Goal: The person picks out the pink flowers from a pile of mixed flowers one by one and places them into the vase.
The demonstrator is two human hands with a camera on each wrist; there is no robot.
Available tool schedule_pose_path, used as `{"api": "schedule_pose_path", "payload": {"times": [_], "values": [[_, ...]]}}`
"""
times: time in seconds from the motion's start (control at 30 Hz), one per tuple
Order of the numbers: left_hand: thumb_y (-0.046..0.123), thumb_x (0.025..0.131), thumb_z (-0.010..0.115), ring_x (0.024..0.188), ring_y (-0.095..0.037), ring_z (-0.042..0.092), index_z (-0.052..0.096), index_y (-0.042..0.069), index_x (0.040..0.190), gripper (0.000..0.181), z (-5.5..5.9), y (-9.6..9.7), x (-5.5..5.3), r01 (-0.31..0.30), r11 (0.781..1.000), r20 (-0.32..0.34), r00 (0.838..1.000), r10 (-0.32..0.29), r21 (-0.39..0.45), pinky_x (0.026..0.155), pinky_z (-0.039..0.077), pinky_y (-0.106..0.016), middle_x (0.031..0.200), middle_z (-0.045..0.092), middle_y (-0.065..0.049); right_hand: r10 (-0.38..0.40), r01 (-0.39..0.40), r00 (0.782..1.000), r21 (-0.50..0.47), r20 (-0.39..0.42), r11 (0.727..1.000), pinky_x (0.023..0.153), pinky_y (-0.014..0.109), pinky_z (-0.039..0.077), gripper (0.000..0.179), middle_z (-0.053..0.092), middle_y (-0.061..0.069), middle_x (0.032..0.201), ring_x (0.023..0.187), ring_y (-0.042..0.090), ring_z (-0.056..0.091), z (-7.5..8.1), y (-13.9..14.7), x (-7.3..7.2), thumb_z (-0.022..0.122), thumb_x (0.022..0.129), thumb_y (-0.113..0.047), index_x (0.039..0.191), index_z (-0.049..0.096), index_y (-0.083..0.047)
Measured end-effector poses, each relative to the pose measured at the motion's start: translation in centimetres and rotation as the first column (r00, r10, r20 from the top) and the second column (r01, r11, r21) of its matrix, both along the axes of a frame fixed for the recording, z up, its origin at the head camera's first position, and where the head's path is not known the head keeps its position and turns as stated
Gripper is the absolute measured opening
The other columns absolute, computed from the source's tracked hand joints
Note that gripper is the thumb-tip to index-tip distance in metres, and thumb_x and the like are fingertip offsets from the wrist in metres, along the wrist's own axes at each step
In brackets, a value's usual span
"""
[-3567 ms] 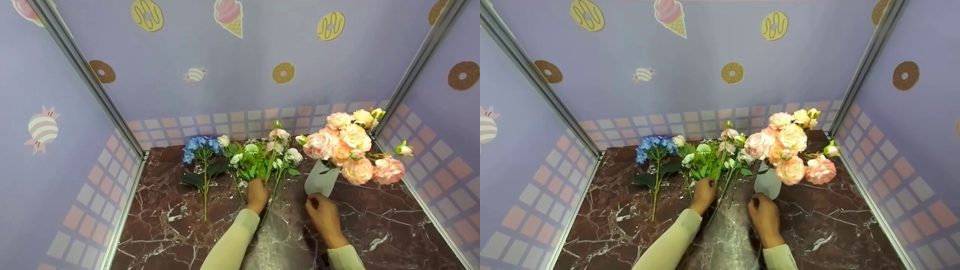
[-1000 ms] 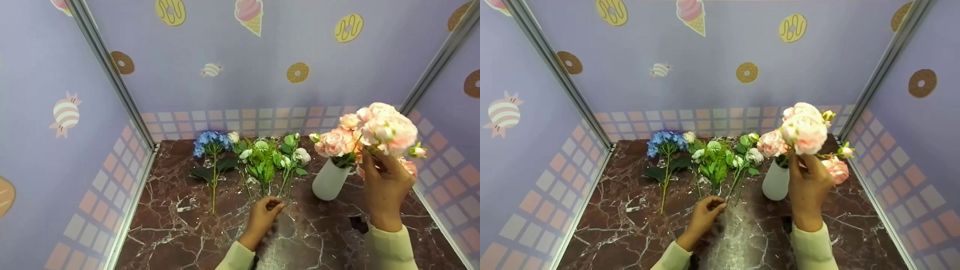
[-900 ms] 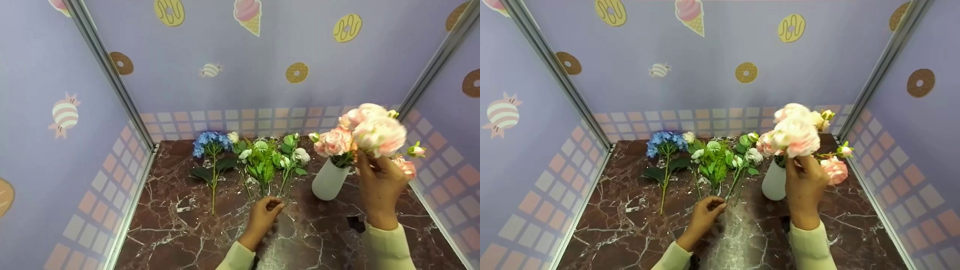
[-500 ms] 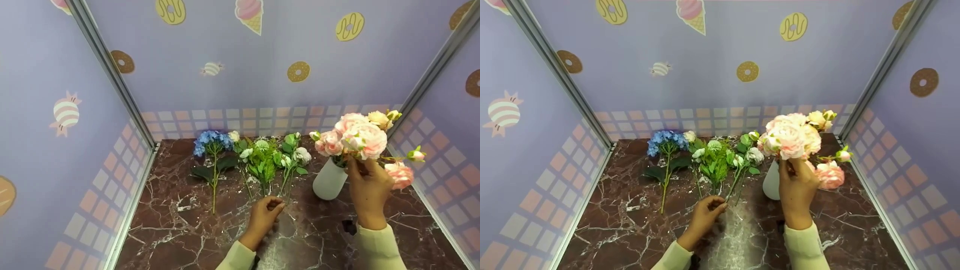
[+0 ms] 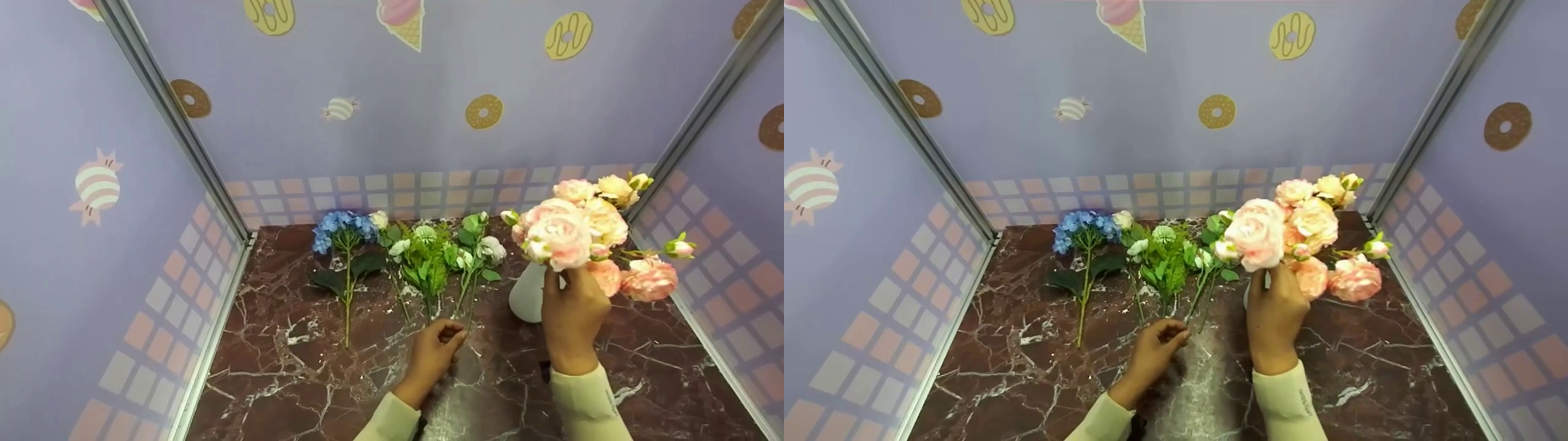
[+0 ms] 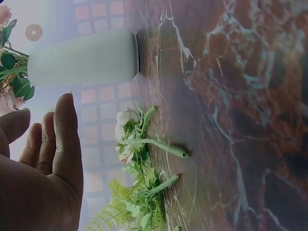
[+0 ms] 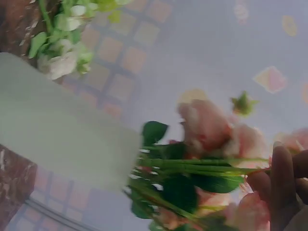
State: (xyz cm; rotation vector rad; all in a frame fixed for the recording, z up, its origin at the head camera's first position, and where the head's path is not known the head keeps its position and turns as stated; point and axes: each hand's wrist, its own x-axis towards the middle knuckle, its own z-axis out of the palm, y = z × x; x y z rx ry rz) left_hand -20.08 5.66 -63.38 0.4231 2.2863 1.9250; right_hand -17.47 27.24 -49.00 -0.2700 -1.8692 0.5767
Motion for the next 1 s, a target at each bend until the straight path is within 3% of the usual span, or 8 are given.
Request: {"api": "schedule_pose_path", "payload": {"times": [0.23,0.47,0.63,0.77,0.83,0.9,1.0], "values": [[0.024,0.109,0.079,0.085,0.001,0.071,0.082,0.008,0.119,0.019,-0.3,-0.4,0.9,-0.016,0.998,-0.029,0.999,0.014,-0.066,0.074,0.062,-0.021,0.106,0.084,-0.002,-0.049,0.05,0.998,-0.027,0.047,0.998,0.066,0.07,0.052,0.008,0.08,0.029,0.085,0.075,0.055,0.074,-3.6,1.0,-0.2,0.079,0.093,0.005,0.099,0.074,0.006],[0.025,0.108,0.081,0.087,0.001,0.072,0.084,0.012,0.114,0.015,-0.4,-0.1,0.8,-0.04,0.997,-0.056,0.998,0.037,-0.061,0.079,0.062,-0.021,0.104,0.085,-0.003,-0.039,0.047,0.997,-0.121,0.063,0.992,0.068,0.074,0.053,0.016,0.076,0.032,0.083,0.072,0.062,0.069,-4.9,2.9,-0.8,0.076,0.102,-0.006,0.101,0.075,0.009],[0.022,0.109,0.079,0.084,0.002,0.071,0.083,0.008,0.115,0.015,-0.4,-0.2,0.8,-0.028,0.999,-0.026,0.999,0.027,-0.032,0.07,0.062,-0.019,0.103,0.084,-0.005,-0.021,0.04,0.994,-0.18,0.109,0.983,0.071,0.058,0.058,0.016,0.081,0.029,0.085,0.075,0.05,0.078,-5.7,3.7,-1.4,0.078,0.103,-0.006,0.103,0.084,0.009],[0.017,0.109,0.078,0.081,-0.001,0.071,0.082,0.004,0.117,0.016,-0.4,0.0,0.8,-0.025,1.0,0.006,1.0,0.025,-0.005,0.062,0.06,-0.018,0.101,0.083,-0.006,-0.012,0.04,0.991,-0.203,0.136,0.978,0.073,0.049,0.052,0.018,0.081,0.027,0.087,0.076,0.047,0.074,-6.0,4.1,-1.6,0.077,0.105,-0.009,0.101,0.085,0.007],[0.016,0.109,0.078,0.079,-0.001,0.07,0.082,0.004,0.116,0.015,-0.5,0.0,0.8,-0.036,0.999,0.008,0.999,0.036,-0.004,0.062,0.06,-0.018,0.1,0.083,-0.007,-0.001,0.032,0.99,-0.222,0.138,0.975,0.074,0.037,0.051,0.018,0.081,0.027,0.09,0.077,0.043,0.074,-6.1,4.2,-1.5,0.076,0.106,-0.009,0.103,0.086,0.007],[0.016,0.108,0.078,0.078,-0.003,0.07,0.082,0.004,0.114,0.013,-0.5,0.0,0.7,-0.044,0.999,0.012,0.999,0.044,-0.004,0.062,0.059,-0.018,0.098,0.083,-0.008,0.002,0.033,0.989,-0.235,0.146,0.971,0.075,0.021,0.047,0.017,0.082,0.026,0.094,0.075,0.029,0.073,-6.4,4.4,-1.3,0.077,0.106,-0.009,0.105,0.086,0.005],[0.016,0.109,0.078,0.076,-0.004,0.069,0.082,0.005,0.113,0.012,-0.7,-0.1,0.8,-0.042,0.999,0.026,0.999,0.042,0.002,0.062,0.06,-0.018,0.098,0.083,-0.01,0.016,0.027,0.989,-0.278,0.149,0.96,0.074,0.001,0.04,0.015,0.086,0.023,0.103,0.075,-0.006,0.067,-7.0,4.4,-0.8,0.079,0.105,-0.01,0.111,0.086,0.001]]}}
